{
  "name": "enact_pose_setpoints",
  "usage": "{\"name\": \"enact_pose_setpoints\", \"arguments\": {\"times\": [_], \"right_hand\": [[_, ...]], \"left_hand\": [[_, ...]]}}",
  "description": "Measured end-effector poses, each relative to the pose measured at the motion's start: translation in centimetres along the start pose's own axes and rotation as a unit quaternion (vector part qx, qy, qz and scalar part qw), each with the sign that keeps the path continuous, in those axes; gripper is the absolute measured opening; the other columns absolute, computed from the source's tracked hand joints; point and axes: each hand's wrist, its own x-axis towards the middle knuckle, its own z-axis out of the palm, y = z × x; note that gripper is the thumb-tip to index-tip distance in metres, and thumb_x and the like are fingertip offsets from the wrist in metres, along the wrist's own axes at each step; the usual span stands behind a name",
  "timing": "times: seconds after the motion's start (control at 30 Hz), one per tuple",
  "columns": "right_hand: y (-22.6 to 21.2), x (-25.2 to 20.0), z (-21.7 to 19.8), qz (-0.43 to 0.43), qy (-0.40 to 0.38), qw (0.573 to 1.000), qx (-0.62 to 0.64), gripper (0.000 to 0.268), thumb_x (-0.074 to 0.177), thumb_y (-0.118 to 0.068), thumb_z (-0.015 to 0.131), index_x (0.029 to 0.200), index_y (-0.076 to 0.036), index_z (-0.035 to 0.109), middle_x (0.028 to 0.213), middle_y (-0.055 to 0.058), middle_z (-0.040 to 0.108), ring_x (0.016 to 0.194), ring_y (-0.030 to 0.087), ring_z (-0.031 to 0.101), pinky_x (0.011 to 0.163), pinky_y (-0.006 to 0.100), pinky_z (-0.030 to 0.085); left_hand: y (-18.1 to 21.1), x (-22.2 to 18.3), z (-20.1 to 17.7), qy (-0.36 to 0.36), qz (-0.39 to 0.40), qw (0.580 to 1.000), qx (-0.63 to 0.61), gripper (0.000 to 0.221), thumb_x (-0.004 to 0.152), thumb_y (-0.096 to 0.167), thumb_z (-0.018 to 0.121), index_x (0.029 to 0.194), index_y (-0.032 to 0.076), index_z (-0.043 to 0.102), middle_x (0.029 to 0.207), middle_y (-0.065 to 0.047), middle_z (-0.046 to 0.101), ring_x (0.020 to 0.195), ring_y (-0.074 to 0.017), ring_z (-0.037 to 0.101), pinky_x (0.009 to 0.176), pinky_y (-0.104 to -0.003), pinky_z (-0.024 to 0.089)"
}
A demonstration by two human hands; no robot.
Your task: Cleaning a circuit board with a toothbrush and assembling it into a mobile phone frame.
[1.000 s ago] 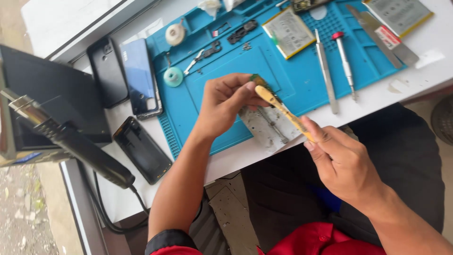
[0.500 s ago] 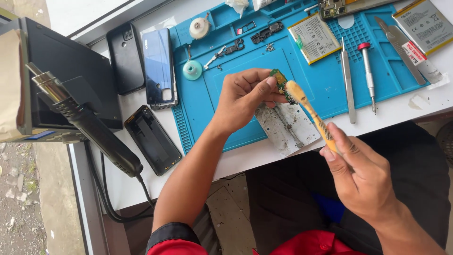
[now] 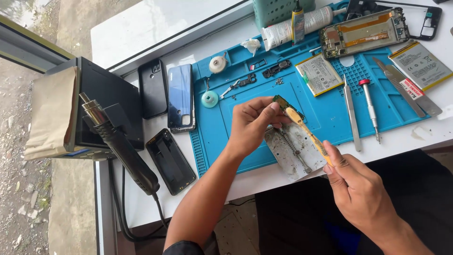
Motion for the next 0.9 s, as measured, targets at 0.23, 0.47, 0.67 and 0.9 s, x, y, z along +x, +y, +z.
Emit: {"name": "enact_pose_setpoints", "arguments": {"times": [0.23, 0.47, 0.67, 0.9], "right_hand": [[0.3, 0.5, 0.2, 0.013, -0.001, 1.0, -0.005, 0.052, 0.098, -0.007, 0.06, 0.15, -0.002, 0.054, 0.098, 0.011, 0.068, 0.077, 0.022, 0.067, 0.076, 0.035, 0.055], [0.0, 0.6, 0.3, 0.014, -0.002, 1.0, 0.02, 0.05, 0.098, -0.008, 0.057, 0.148, 0.0, 0.054, 0.117, 0.015, 0.072, 0.093, 0.025, 0.072, 0.086, 0.035, 0.056], [0.0, 0.8, 0.2, 0.012, -0.009, 1.0, 0.019, 0.051, 0.099, -0.01, 0.057, 0.149, -0.001, 0.053, 0.118, 0.015, 0.071, 0.096, 0.024, 0.072, 0.088, 0.034, 0.058], [-0.3, 0.8, 0.2, 0.019, -0.005, 1.0, 0.023, 0.051, 0.097, -0.008, 0.058, 0.148, 0.0, 0.053, 0.123, 0.016, 0.071, 0.099, 0.025, 0.071, 0.088, 0.035, 0.057]], "left_hand": [[-0.3, 0.1, 0.4, 0.017, -0.042, 0.999, 0.009, 0.027, 0.104, 0.019, 0.063, 0.119, -0.003, 0.069, 0.1, -0.02, 0.078, 0.09, -0.0231, 0.079, 0.07, -0.025, 0.063], [-0.2, 0.2, 0.2, 0.021, -0.035, 0.999, 0.011, 0.023, 0.105, 0.015, 0.062, 0.117, -0.003, 0.068, 0.097, -0.019, 0.078, 0.087, -0.0223, 0.079, 0.067, -0.024, 0.062], [0.0, 0.3, 0.0, 0.042, -0.019, 0.999, 0.009, 0.025, 0.105, 0.019, 0.062, 0.115, -0.002, 0.069, 0.103, -0.02, 0.077, 0.088, -0.0257, 0.08, 0.065, -0.025, 0.063], [-0.3, 0.2, 0.5, -0.005, -0.05, 0.998, 0.033, 0.026, 0.107, 0.02, 0.058, 0.117, -0.001, 0.068, 0.103, -0.018, 0.078, 0.09, -0.0227, 0.079, 0.068, -0.025, 0.062]]}}
